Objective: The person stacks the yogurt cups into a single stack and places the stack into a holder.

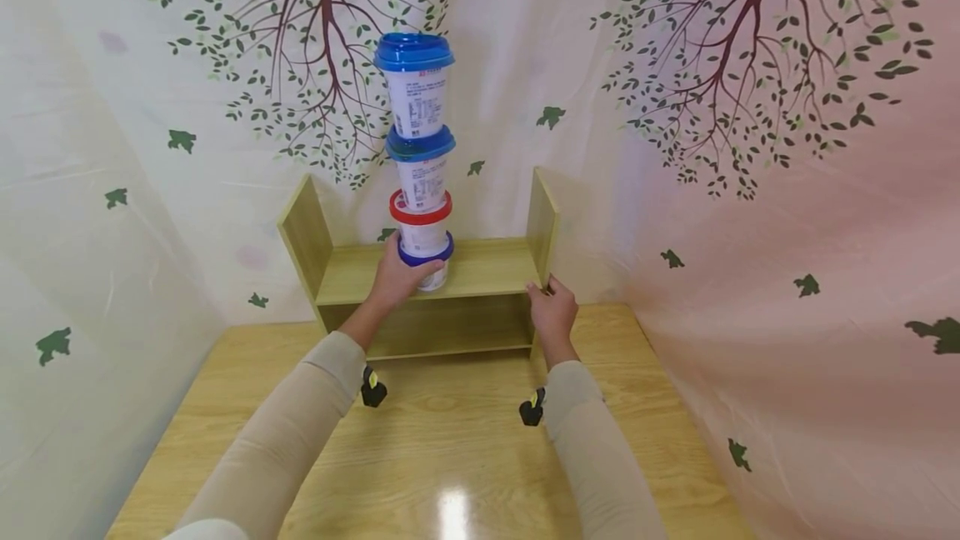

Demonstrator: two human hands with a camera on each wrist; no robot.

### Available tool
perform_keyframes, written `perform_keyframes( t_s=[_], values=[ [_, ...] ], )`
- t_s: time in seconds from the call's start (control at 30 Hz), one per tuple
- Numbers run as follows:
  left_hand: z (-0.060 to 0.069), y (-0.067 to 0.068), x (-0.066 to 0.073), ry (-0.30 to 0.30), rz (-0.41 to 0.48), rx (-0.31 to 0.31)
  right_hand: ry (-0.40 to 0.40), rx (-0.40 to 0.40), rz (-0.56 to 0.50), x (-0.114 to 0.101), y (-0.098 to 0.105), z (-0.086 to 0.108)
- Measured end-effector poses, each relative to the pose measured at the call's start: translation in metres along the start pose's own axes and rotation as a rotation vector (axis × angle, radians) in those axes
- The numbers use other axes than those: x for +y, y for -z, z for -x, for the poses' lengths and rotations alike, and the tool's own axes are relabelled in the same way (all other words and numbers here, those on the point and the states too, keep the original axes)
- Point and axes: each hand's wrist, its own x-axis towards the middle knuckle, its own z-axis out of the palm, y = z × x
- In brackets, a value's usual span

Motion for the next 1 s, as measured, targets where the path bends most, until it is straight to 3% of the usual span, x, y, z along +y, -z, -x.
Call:
perform_keyframes(
  t_s=[0.27,0.4,0.6,0.8,1.0],
  values=[
    [0.008,0.003,-0.005,-0.021,0.064,0.005,0.009,-0.005,-0.021,-0.003,0.000,0.004],
    [0.014,0.007,-0.007,-0.025,0.053,0.003,0.010,0.007,-0.022,-0.004,0.002,0.003],
    [0.025,0.012,-0.006,-0.017,-0.030,-0.014,0.005,0.028,0.021,-0.004,0.006,-0.002],
    [0.032,0.015,-0.004,-0.052,-0.080,-0.046,-0.006,0.034,0.063,-0.011,0.002,-0.003],
    [0.043,0.022,0.000,-0.116,-0.257,-0.109,0.043,0.027,0.044,-0.019,-0.007,0.009]
  ],
)
